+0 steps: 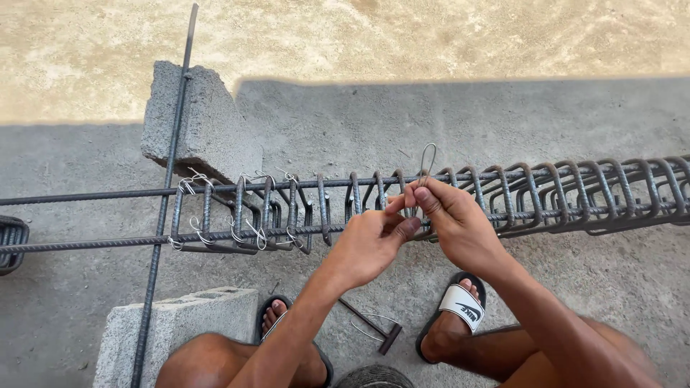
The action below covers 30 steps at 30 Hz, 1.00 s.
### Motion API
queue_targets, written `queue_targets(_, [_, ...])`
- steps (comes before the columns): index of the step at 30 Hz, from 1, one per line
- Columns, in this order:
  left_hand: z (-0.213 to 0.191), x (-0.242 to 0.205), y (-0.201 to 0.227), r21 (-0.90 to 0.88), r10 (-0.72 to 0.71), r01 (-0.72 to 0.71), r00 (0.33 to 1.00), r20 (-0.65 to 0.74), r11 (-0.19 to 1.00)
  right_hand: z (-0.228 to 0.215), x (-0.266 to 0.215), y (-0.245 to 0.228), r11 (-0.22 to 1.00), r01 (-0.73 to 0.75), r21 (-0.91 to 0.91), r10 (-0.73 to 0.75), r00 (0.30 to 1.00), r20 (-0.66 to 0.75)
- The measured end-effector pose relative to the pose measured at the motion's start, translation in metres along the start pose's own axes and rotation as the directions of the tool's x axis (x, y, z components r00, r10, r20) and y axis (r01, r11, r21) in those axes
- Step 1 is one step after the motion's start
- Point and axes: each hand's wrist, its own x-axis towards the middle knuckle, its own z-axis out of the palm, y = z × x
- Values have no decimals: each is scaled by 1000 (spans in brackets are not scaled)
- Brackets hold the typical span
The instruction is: Tying rebar intersections with wire using a manual hook tool
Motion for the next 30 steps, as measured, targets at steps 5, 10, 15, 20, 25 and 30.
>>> queue_targets(5, [-25,-6,1,-76,231,-229,973,14,970,-3,0,16,987,24,161,-40,995,94])
queue_targets(10, [-15,7,-7,-364,360,-390,921,-150,846,11,-6,39,887,-141,440,18,962,273])
queue_targets(15, [-4,12,-13,-397,340,-442,891,-302,804,20,-16,39,683,-323,656,129,936,327])
queue_targets(20, [6,7,-7,-213,281,-395,863,-420,894,25,-17,39,732,-309,607,151,943,298])
queue_targets(25, [-12,13,-10,-228,300,-456,815,-496,860,30,-18,22,993,-52,106,28,975,221])
queue_targets(30, [-31,22,-22,-759,313,-358,926,-213,544,29,-24,27,916,-139,376,19,952,306])
